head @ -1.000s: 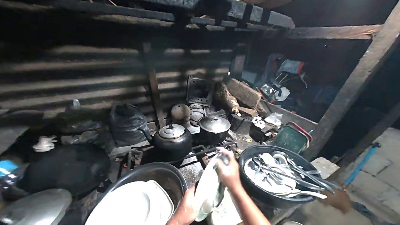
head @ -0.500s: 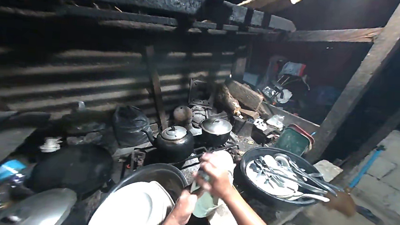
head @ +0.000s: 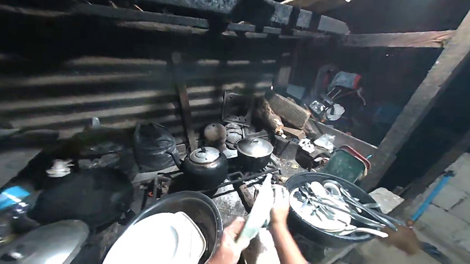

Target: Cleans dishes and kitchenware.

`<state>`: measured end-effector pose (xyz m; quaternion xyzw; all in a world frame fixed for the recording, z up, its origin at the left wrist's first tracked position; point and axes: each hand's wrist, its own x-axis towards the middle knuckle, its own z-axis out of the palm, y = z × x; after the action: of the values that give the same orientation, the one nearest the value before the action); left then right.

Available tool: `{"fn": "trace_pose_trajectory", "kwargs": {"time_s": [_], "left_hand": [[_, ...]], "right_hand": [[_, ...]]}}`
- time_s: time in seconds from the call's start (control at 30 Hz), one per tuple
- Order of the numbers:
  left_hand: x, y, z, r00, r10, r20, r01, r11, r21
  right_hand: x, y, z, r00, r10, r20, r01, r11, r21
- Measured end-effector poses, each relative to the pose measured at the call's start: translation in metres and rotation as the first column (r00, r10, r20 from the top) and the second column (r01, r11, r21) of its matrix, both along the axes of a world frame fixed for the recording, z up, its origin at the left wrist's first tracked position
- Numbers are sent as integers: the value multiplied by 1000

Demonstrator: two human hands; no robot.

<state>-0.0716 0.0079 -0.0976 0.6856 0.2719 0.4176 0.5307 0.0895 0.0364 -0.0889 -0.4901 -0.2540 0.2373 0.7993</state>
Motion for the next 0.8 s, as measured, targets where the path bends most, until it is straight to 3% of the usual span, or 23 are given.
{"fn": "trace_pose_trajectory", "kwargs": {"time_s": [0.03, 0.1, 0.13, 0.17, 0.2, 0.23, 0.27, 0.3, 0.37, 0.4, 0.43, 0.5, 0.6, 0.63, 0.7, 0.77, 0.8], "left_hand": [[-8, 7, 1, 983, -53, -175, 100, 957, 272], [-19, 22, 4, 914, 85, -397, 201, 756, 623], [-22, 28, 2, 916, 170, -363, 146, 702, 697], [-24, 35, -4, 947, 213, -240, 19, 709, 705], [-24, 41, -11, 976, 212, -55, -133, 773, 620], [-24, 44, -14, 977, 175, 120, -210, 876, 434], [-24, 42, -12, 956, 124, 266, -173, 970, 169], [-24, 37, -5, 917, 118, 381, -69, 988, -139], [-14, 23, 11, 848, 319, 424, -6, 805, -593], [-10, 21, 15, 840, 395, 372, -25, 713, -700], [-8, 22, 15, 830, 439, 344, -40, 662, -748], [-9, 25, 11, 801, 481, 355, -56, 652, -756], [-12, 27, 6, 777, 488, 398, -52, 680, -732], [-10, 27, 3, 776, 483, 406, -47, 686, -726], [-2, 25, -2, 780, 485, 396, -51, 679, -733], [9, 21, -4, 787, 482, 385, -40, 662, -748], [15, 18, -5, 787, 473, 395, -18, 658, -753]], "right_hand": [[18, -5, 3, 981, 78, -178, -72, 997, 37], [50, -17, -11, 909, 267, -320, -213, 958, 192], [57, -23, -21, 906, 300, -300, -246, 948, 205], [60, -30, -30, 909, 296, -293, -253, 951, 178], [59, -36, -36, 909, 290, -300, -260, 956, 136], [58, -40, -38, 907, 296, -298, -285, 955, 83], [56, -43, -40, 905, 313, -289, -317, 948, 34], [55, -43, -40, 904, 332, -270, -349, 937, -16], [53, -40, -37, 920, 345, -185, -378, 908, -183], [53, -36, -33, 935, 335, -121, -356, 888, -292], [53, -32, -27, 945, 323, -54, -319, 868, -380], [58, -27, -14, 958, 275, 80, -211, 868, -450], [62, -21, 14, 990, 123, 66, -89, 923, -374], [58, -20, 24, 993, 122, 4, -115, 946, -304], [38, -19, 39, 958, 269, -101, -279, 955, -101], [4, -21, 37, 904, 426, -21, -426, 905, -6], [-16, -24, 26, 865, 493, 89, -492, 870, -37]]}}
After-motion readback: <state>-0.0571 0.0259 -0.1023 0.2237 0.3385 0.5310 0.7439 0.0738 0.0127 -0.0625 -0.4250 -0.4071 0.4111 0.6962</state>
